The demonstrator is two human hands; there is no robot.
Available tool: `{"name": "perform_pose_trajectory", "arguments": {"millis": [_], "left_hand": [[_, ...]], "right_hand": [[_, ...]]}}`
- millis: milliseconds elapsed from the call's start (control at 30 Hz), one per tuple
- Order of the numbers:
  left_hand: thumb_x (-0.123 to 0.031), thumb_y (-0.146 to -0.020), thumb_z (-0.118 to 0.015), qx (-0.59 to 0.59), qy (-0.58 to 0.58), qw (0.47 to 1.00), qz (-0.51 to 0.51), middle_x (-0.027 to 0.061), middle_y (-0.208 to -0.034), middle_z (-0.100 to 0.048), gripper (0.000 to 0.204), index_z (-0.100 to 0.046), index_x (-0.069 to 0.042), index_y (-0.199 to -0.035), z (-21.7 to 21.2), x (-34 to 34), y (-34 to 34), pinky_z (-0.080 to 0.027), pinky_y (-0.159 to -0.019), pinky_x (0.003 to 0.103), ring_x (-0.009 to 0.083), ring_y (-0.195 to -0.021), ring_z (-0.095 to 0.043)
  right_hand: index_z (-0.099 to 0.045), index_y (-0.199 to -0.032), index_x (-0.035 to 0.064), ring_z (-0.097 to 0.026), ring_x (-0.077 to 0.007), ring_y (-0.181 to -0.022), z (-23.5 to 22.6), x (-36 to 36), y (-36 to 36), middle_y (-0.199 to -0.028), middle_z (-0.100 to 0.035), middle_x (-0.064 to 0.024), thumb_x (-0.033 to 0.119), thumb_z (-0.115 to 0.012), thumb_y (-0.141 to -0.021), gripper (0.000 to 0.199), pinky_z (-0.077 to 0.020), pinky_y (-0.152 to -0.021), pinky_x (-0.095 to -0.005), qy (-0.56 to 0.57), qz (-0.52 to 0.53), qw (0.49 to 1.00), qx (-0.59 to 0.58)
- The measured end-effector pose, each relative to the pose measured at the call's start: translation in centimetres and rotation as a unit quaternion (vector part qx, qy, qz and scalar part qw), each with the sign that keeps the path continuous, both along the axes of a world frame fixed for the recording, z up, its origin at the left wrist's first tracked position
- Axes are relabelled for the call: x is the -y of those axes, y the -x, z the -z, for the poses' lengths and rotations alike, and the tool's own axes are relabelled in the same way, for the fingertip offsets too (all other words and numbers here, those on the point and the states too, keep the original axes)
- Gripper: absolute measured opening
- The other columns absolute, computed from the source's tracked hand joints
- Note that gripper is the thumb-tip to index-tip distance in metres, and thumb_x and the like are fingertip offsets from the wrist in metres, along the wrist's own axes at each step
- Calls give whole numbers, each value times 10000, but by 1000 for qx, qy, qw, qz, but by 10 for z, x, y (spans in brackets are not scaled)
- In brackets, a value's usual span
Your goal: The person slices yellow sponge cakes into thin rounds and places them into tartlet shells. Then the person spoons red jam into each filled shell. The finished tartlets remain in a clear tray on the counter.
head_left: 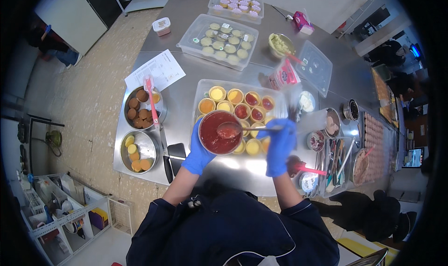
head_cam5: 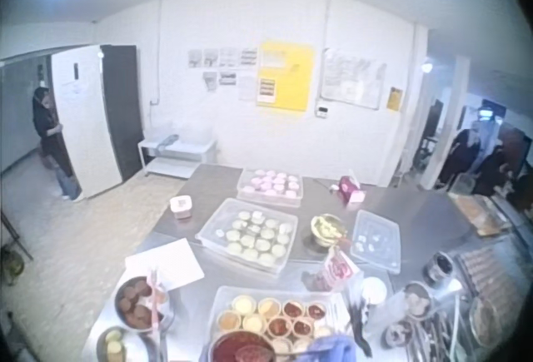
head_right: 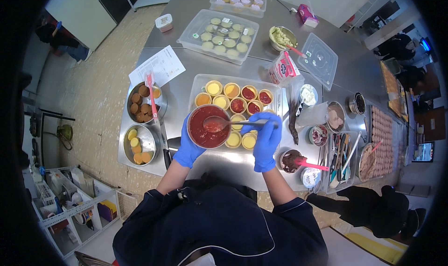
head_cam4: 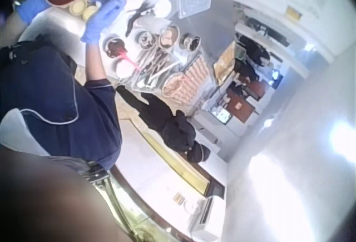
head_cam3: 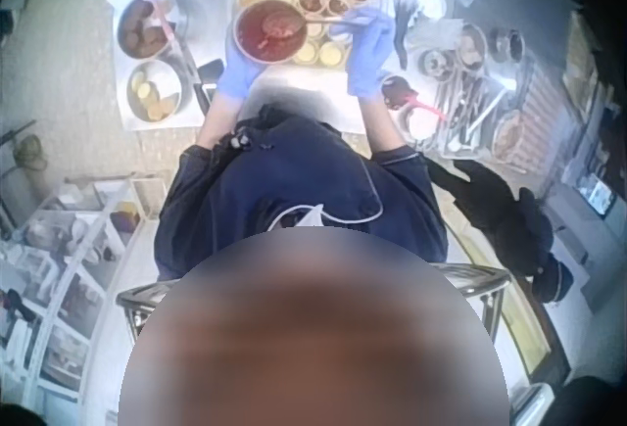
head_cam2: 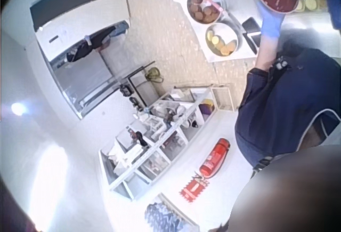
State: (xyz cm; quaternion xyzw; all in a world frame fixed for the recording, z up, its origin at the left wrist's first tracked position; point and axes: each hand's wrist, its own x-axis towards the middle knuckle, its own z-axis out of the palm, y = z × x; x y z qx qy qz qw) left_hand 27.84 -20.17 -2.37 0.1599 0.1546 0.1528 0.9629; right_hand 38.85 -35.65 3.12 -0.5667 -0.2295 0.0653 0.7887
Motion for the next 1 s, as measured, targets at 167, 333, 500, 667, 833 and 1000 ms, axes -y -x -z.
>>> {"name": "perform_pose_trajectory", "arguments": {"millis": [167,333,500,667,833,1000], "left_hand": [[-364,-931,-320,2,18,1000,3,86,-1202,-528,419,-479,-93,-1207,-3,-1,-2,-419,-944,430,249,-1089,-515],[-391,-916,-344,-9,89,996,10,85,-1180,-546,426,-498,-104,-1191,-3,0,-5,-425,-933,424,249,-1085,-520],[-409,-899,-378,-23,92,995,-3,87,-1187,-543,427,-514,-118,-1181,-1,0,-4,-420,-938,425,253,-1087,-518],[-401,-896,-393,-46,138,989,-2,87,-1174,-551,422,-515,-115,-1181,2,-3,-8,-419,-939,425,257,-1085,-518],[-389,-900,-380,-55,61,997,-11,84,-1182,-545,414,-515,-114,-1178,0,-3,-9,-429,-929,424,253,-1092,-515],[-379,-917,-311,-89,68,993,-38,106,-1196,-531,441,-479,-95,-1210,9,-7,-13,-455,-911,434,263,-1090,-522]], "right_hand": [[-437,-996,-15,-584,-195,-670,3,8,30,-871,-571,-157,170,-278,-968,245,-508,-635,-295,94,-45,957,270],[-434,-961,4,-581,-200,-659,13,4,57,-856,-560,-147,171,-317,-961,204,-514,-597,-303,24,-4,999,39],[-431,-943,51,-579,-204,-615,18,1,52,-846,-547,-119,214,-348,-960,184,-521,-535,-314,17,79,974,-211],[-434,-946,62,-575,-196,-596,16,-4,33,-832,-542,-107,231,-352,-960,189,-519,-530,-309,-2,93,969,-230],[-434,-943,59,-569,-180,-597,16,-5,31,-826,-533,-99,235,-345,-963,198,-517,-522,-297,12,75,981,-177],[-438,-937,64,-573,-178,-599,26,-9,25,-828,-532,-96,232,-343,-963,195,-508,-499,-285,5,54,967,-248]]}}
